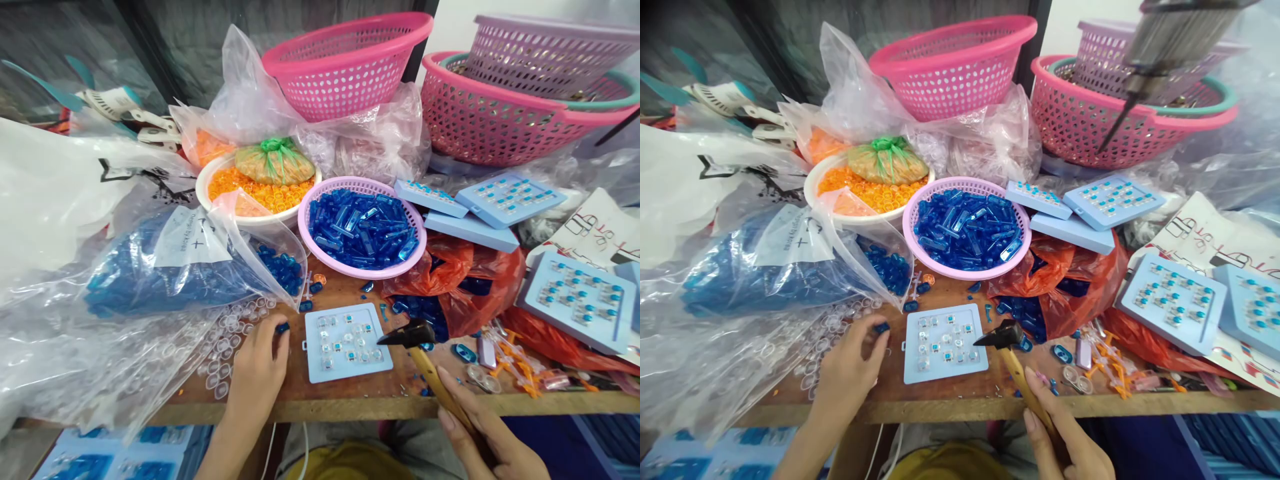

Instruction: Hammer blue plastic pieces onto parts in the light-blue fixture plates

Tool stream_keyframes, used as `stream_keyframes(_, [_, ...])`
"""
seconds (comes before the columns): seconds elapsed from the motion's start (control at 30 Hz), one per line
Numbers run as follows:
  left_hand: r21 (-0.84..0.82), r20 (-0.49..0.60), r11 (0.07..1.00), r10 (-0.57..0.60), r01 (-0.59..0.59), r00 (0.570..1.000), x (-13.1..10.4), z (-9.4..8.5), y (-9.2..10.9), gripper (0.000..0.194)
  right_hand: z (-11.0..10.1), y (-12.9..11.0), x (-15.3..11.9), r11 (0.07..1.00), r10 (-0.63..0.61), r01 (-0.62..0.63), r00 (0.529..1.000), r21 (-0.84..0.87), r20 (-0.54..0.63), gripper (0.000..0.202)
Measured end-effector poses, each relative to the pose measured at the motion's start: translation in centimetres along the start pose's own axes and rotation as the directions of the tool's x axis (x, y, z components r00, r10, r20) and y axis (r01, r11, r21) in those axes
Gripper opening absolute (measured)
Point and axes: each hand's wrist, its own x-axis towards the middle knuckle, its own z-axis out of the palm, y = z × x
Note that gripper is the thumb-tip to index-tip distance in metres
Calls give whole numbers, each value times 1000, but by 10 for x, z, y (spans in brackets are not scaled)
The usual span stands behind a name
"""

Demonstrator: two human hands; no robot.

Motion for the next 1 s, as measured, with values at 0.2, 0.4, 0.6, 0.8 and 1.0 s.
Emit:
stream_keyframes(0.2, [148,-53,967,218,-209,974,-5,0,-12,22,3,-4,3,999,-8,7,1000,47,24,53])
stream_keyframes(0.4, [25,4,976,217,-217,976,-18,-6,-13,20,3,-5,4,999,-8,8,1000,33,9,53])
stream_keyframes(0.6, [-8,112,995,95,-95,989,-8,-8,-30,21,1,-9,7,1000,-18,18,1000,12,0,50])
stream_keyframes(0.8, [-57,94,984,173,-168,980,7,-24,-7,13,4,-12,6,999,2,-2,1000,35,6,54])
stream_keyframes(1.0, [-169,43,948,280,-269,959,2,-15,56,17,4,-9,5,997,32,-33,999,75,15,51])
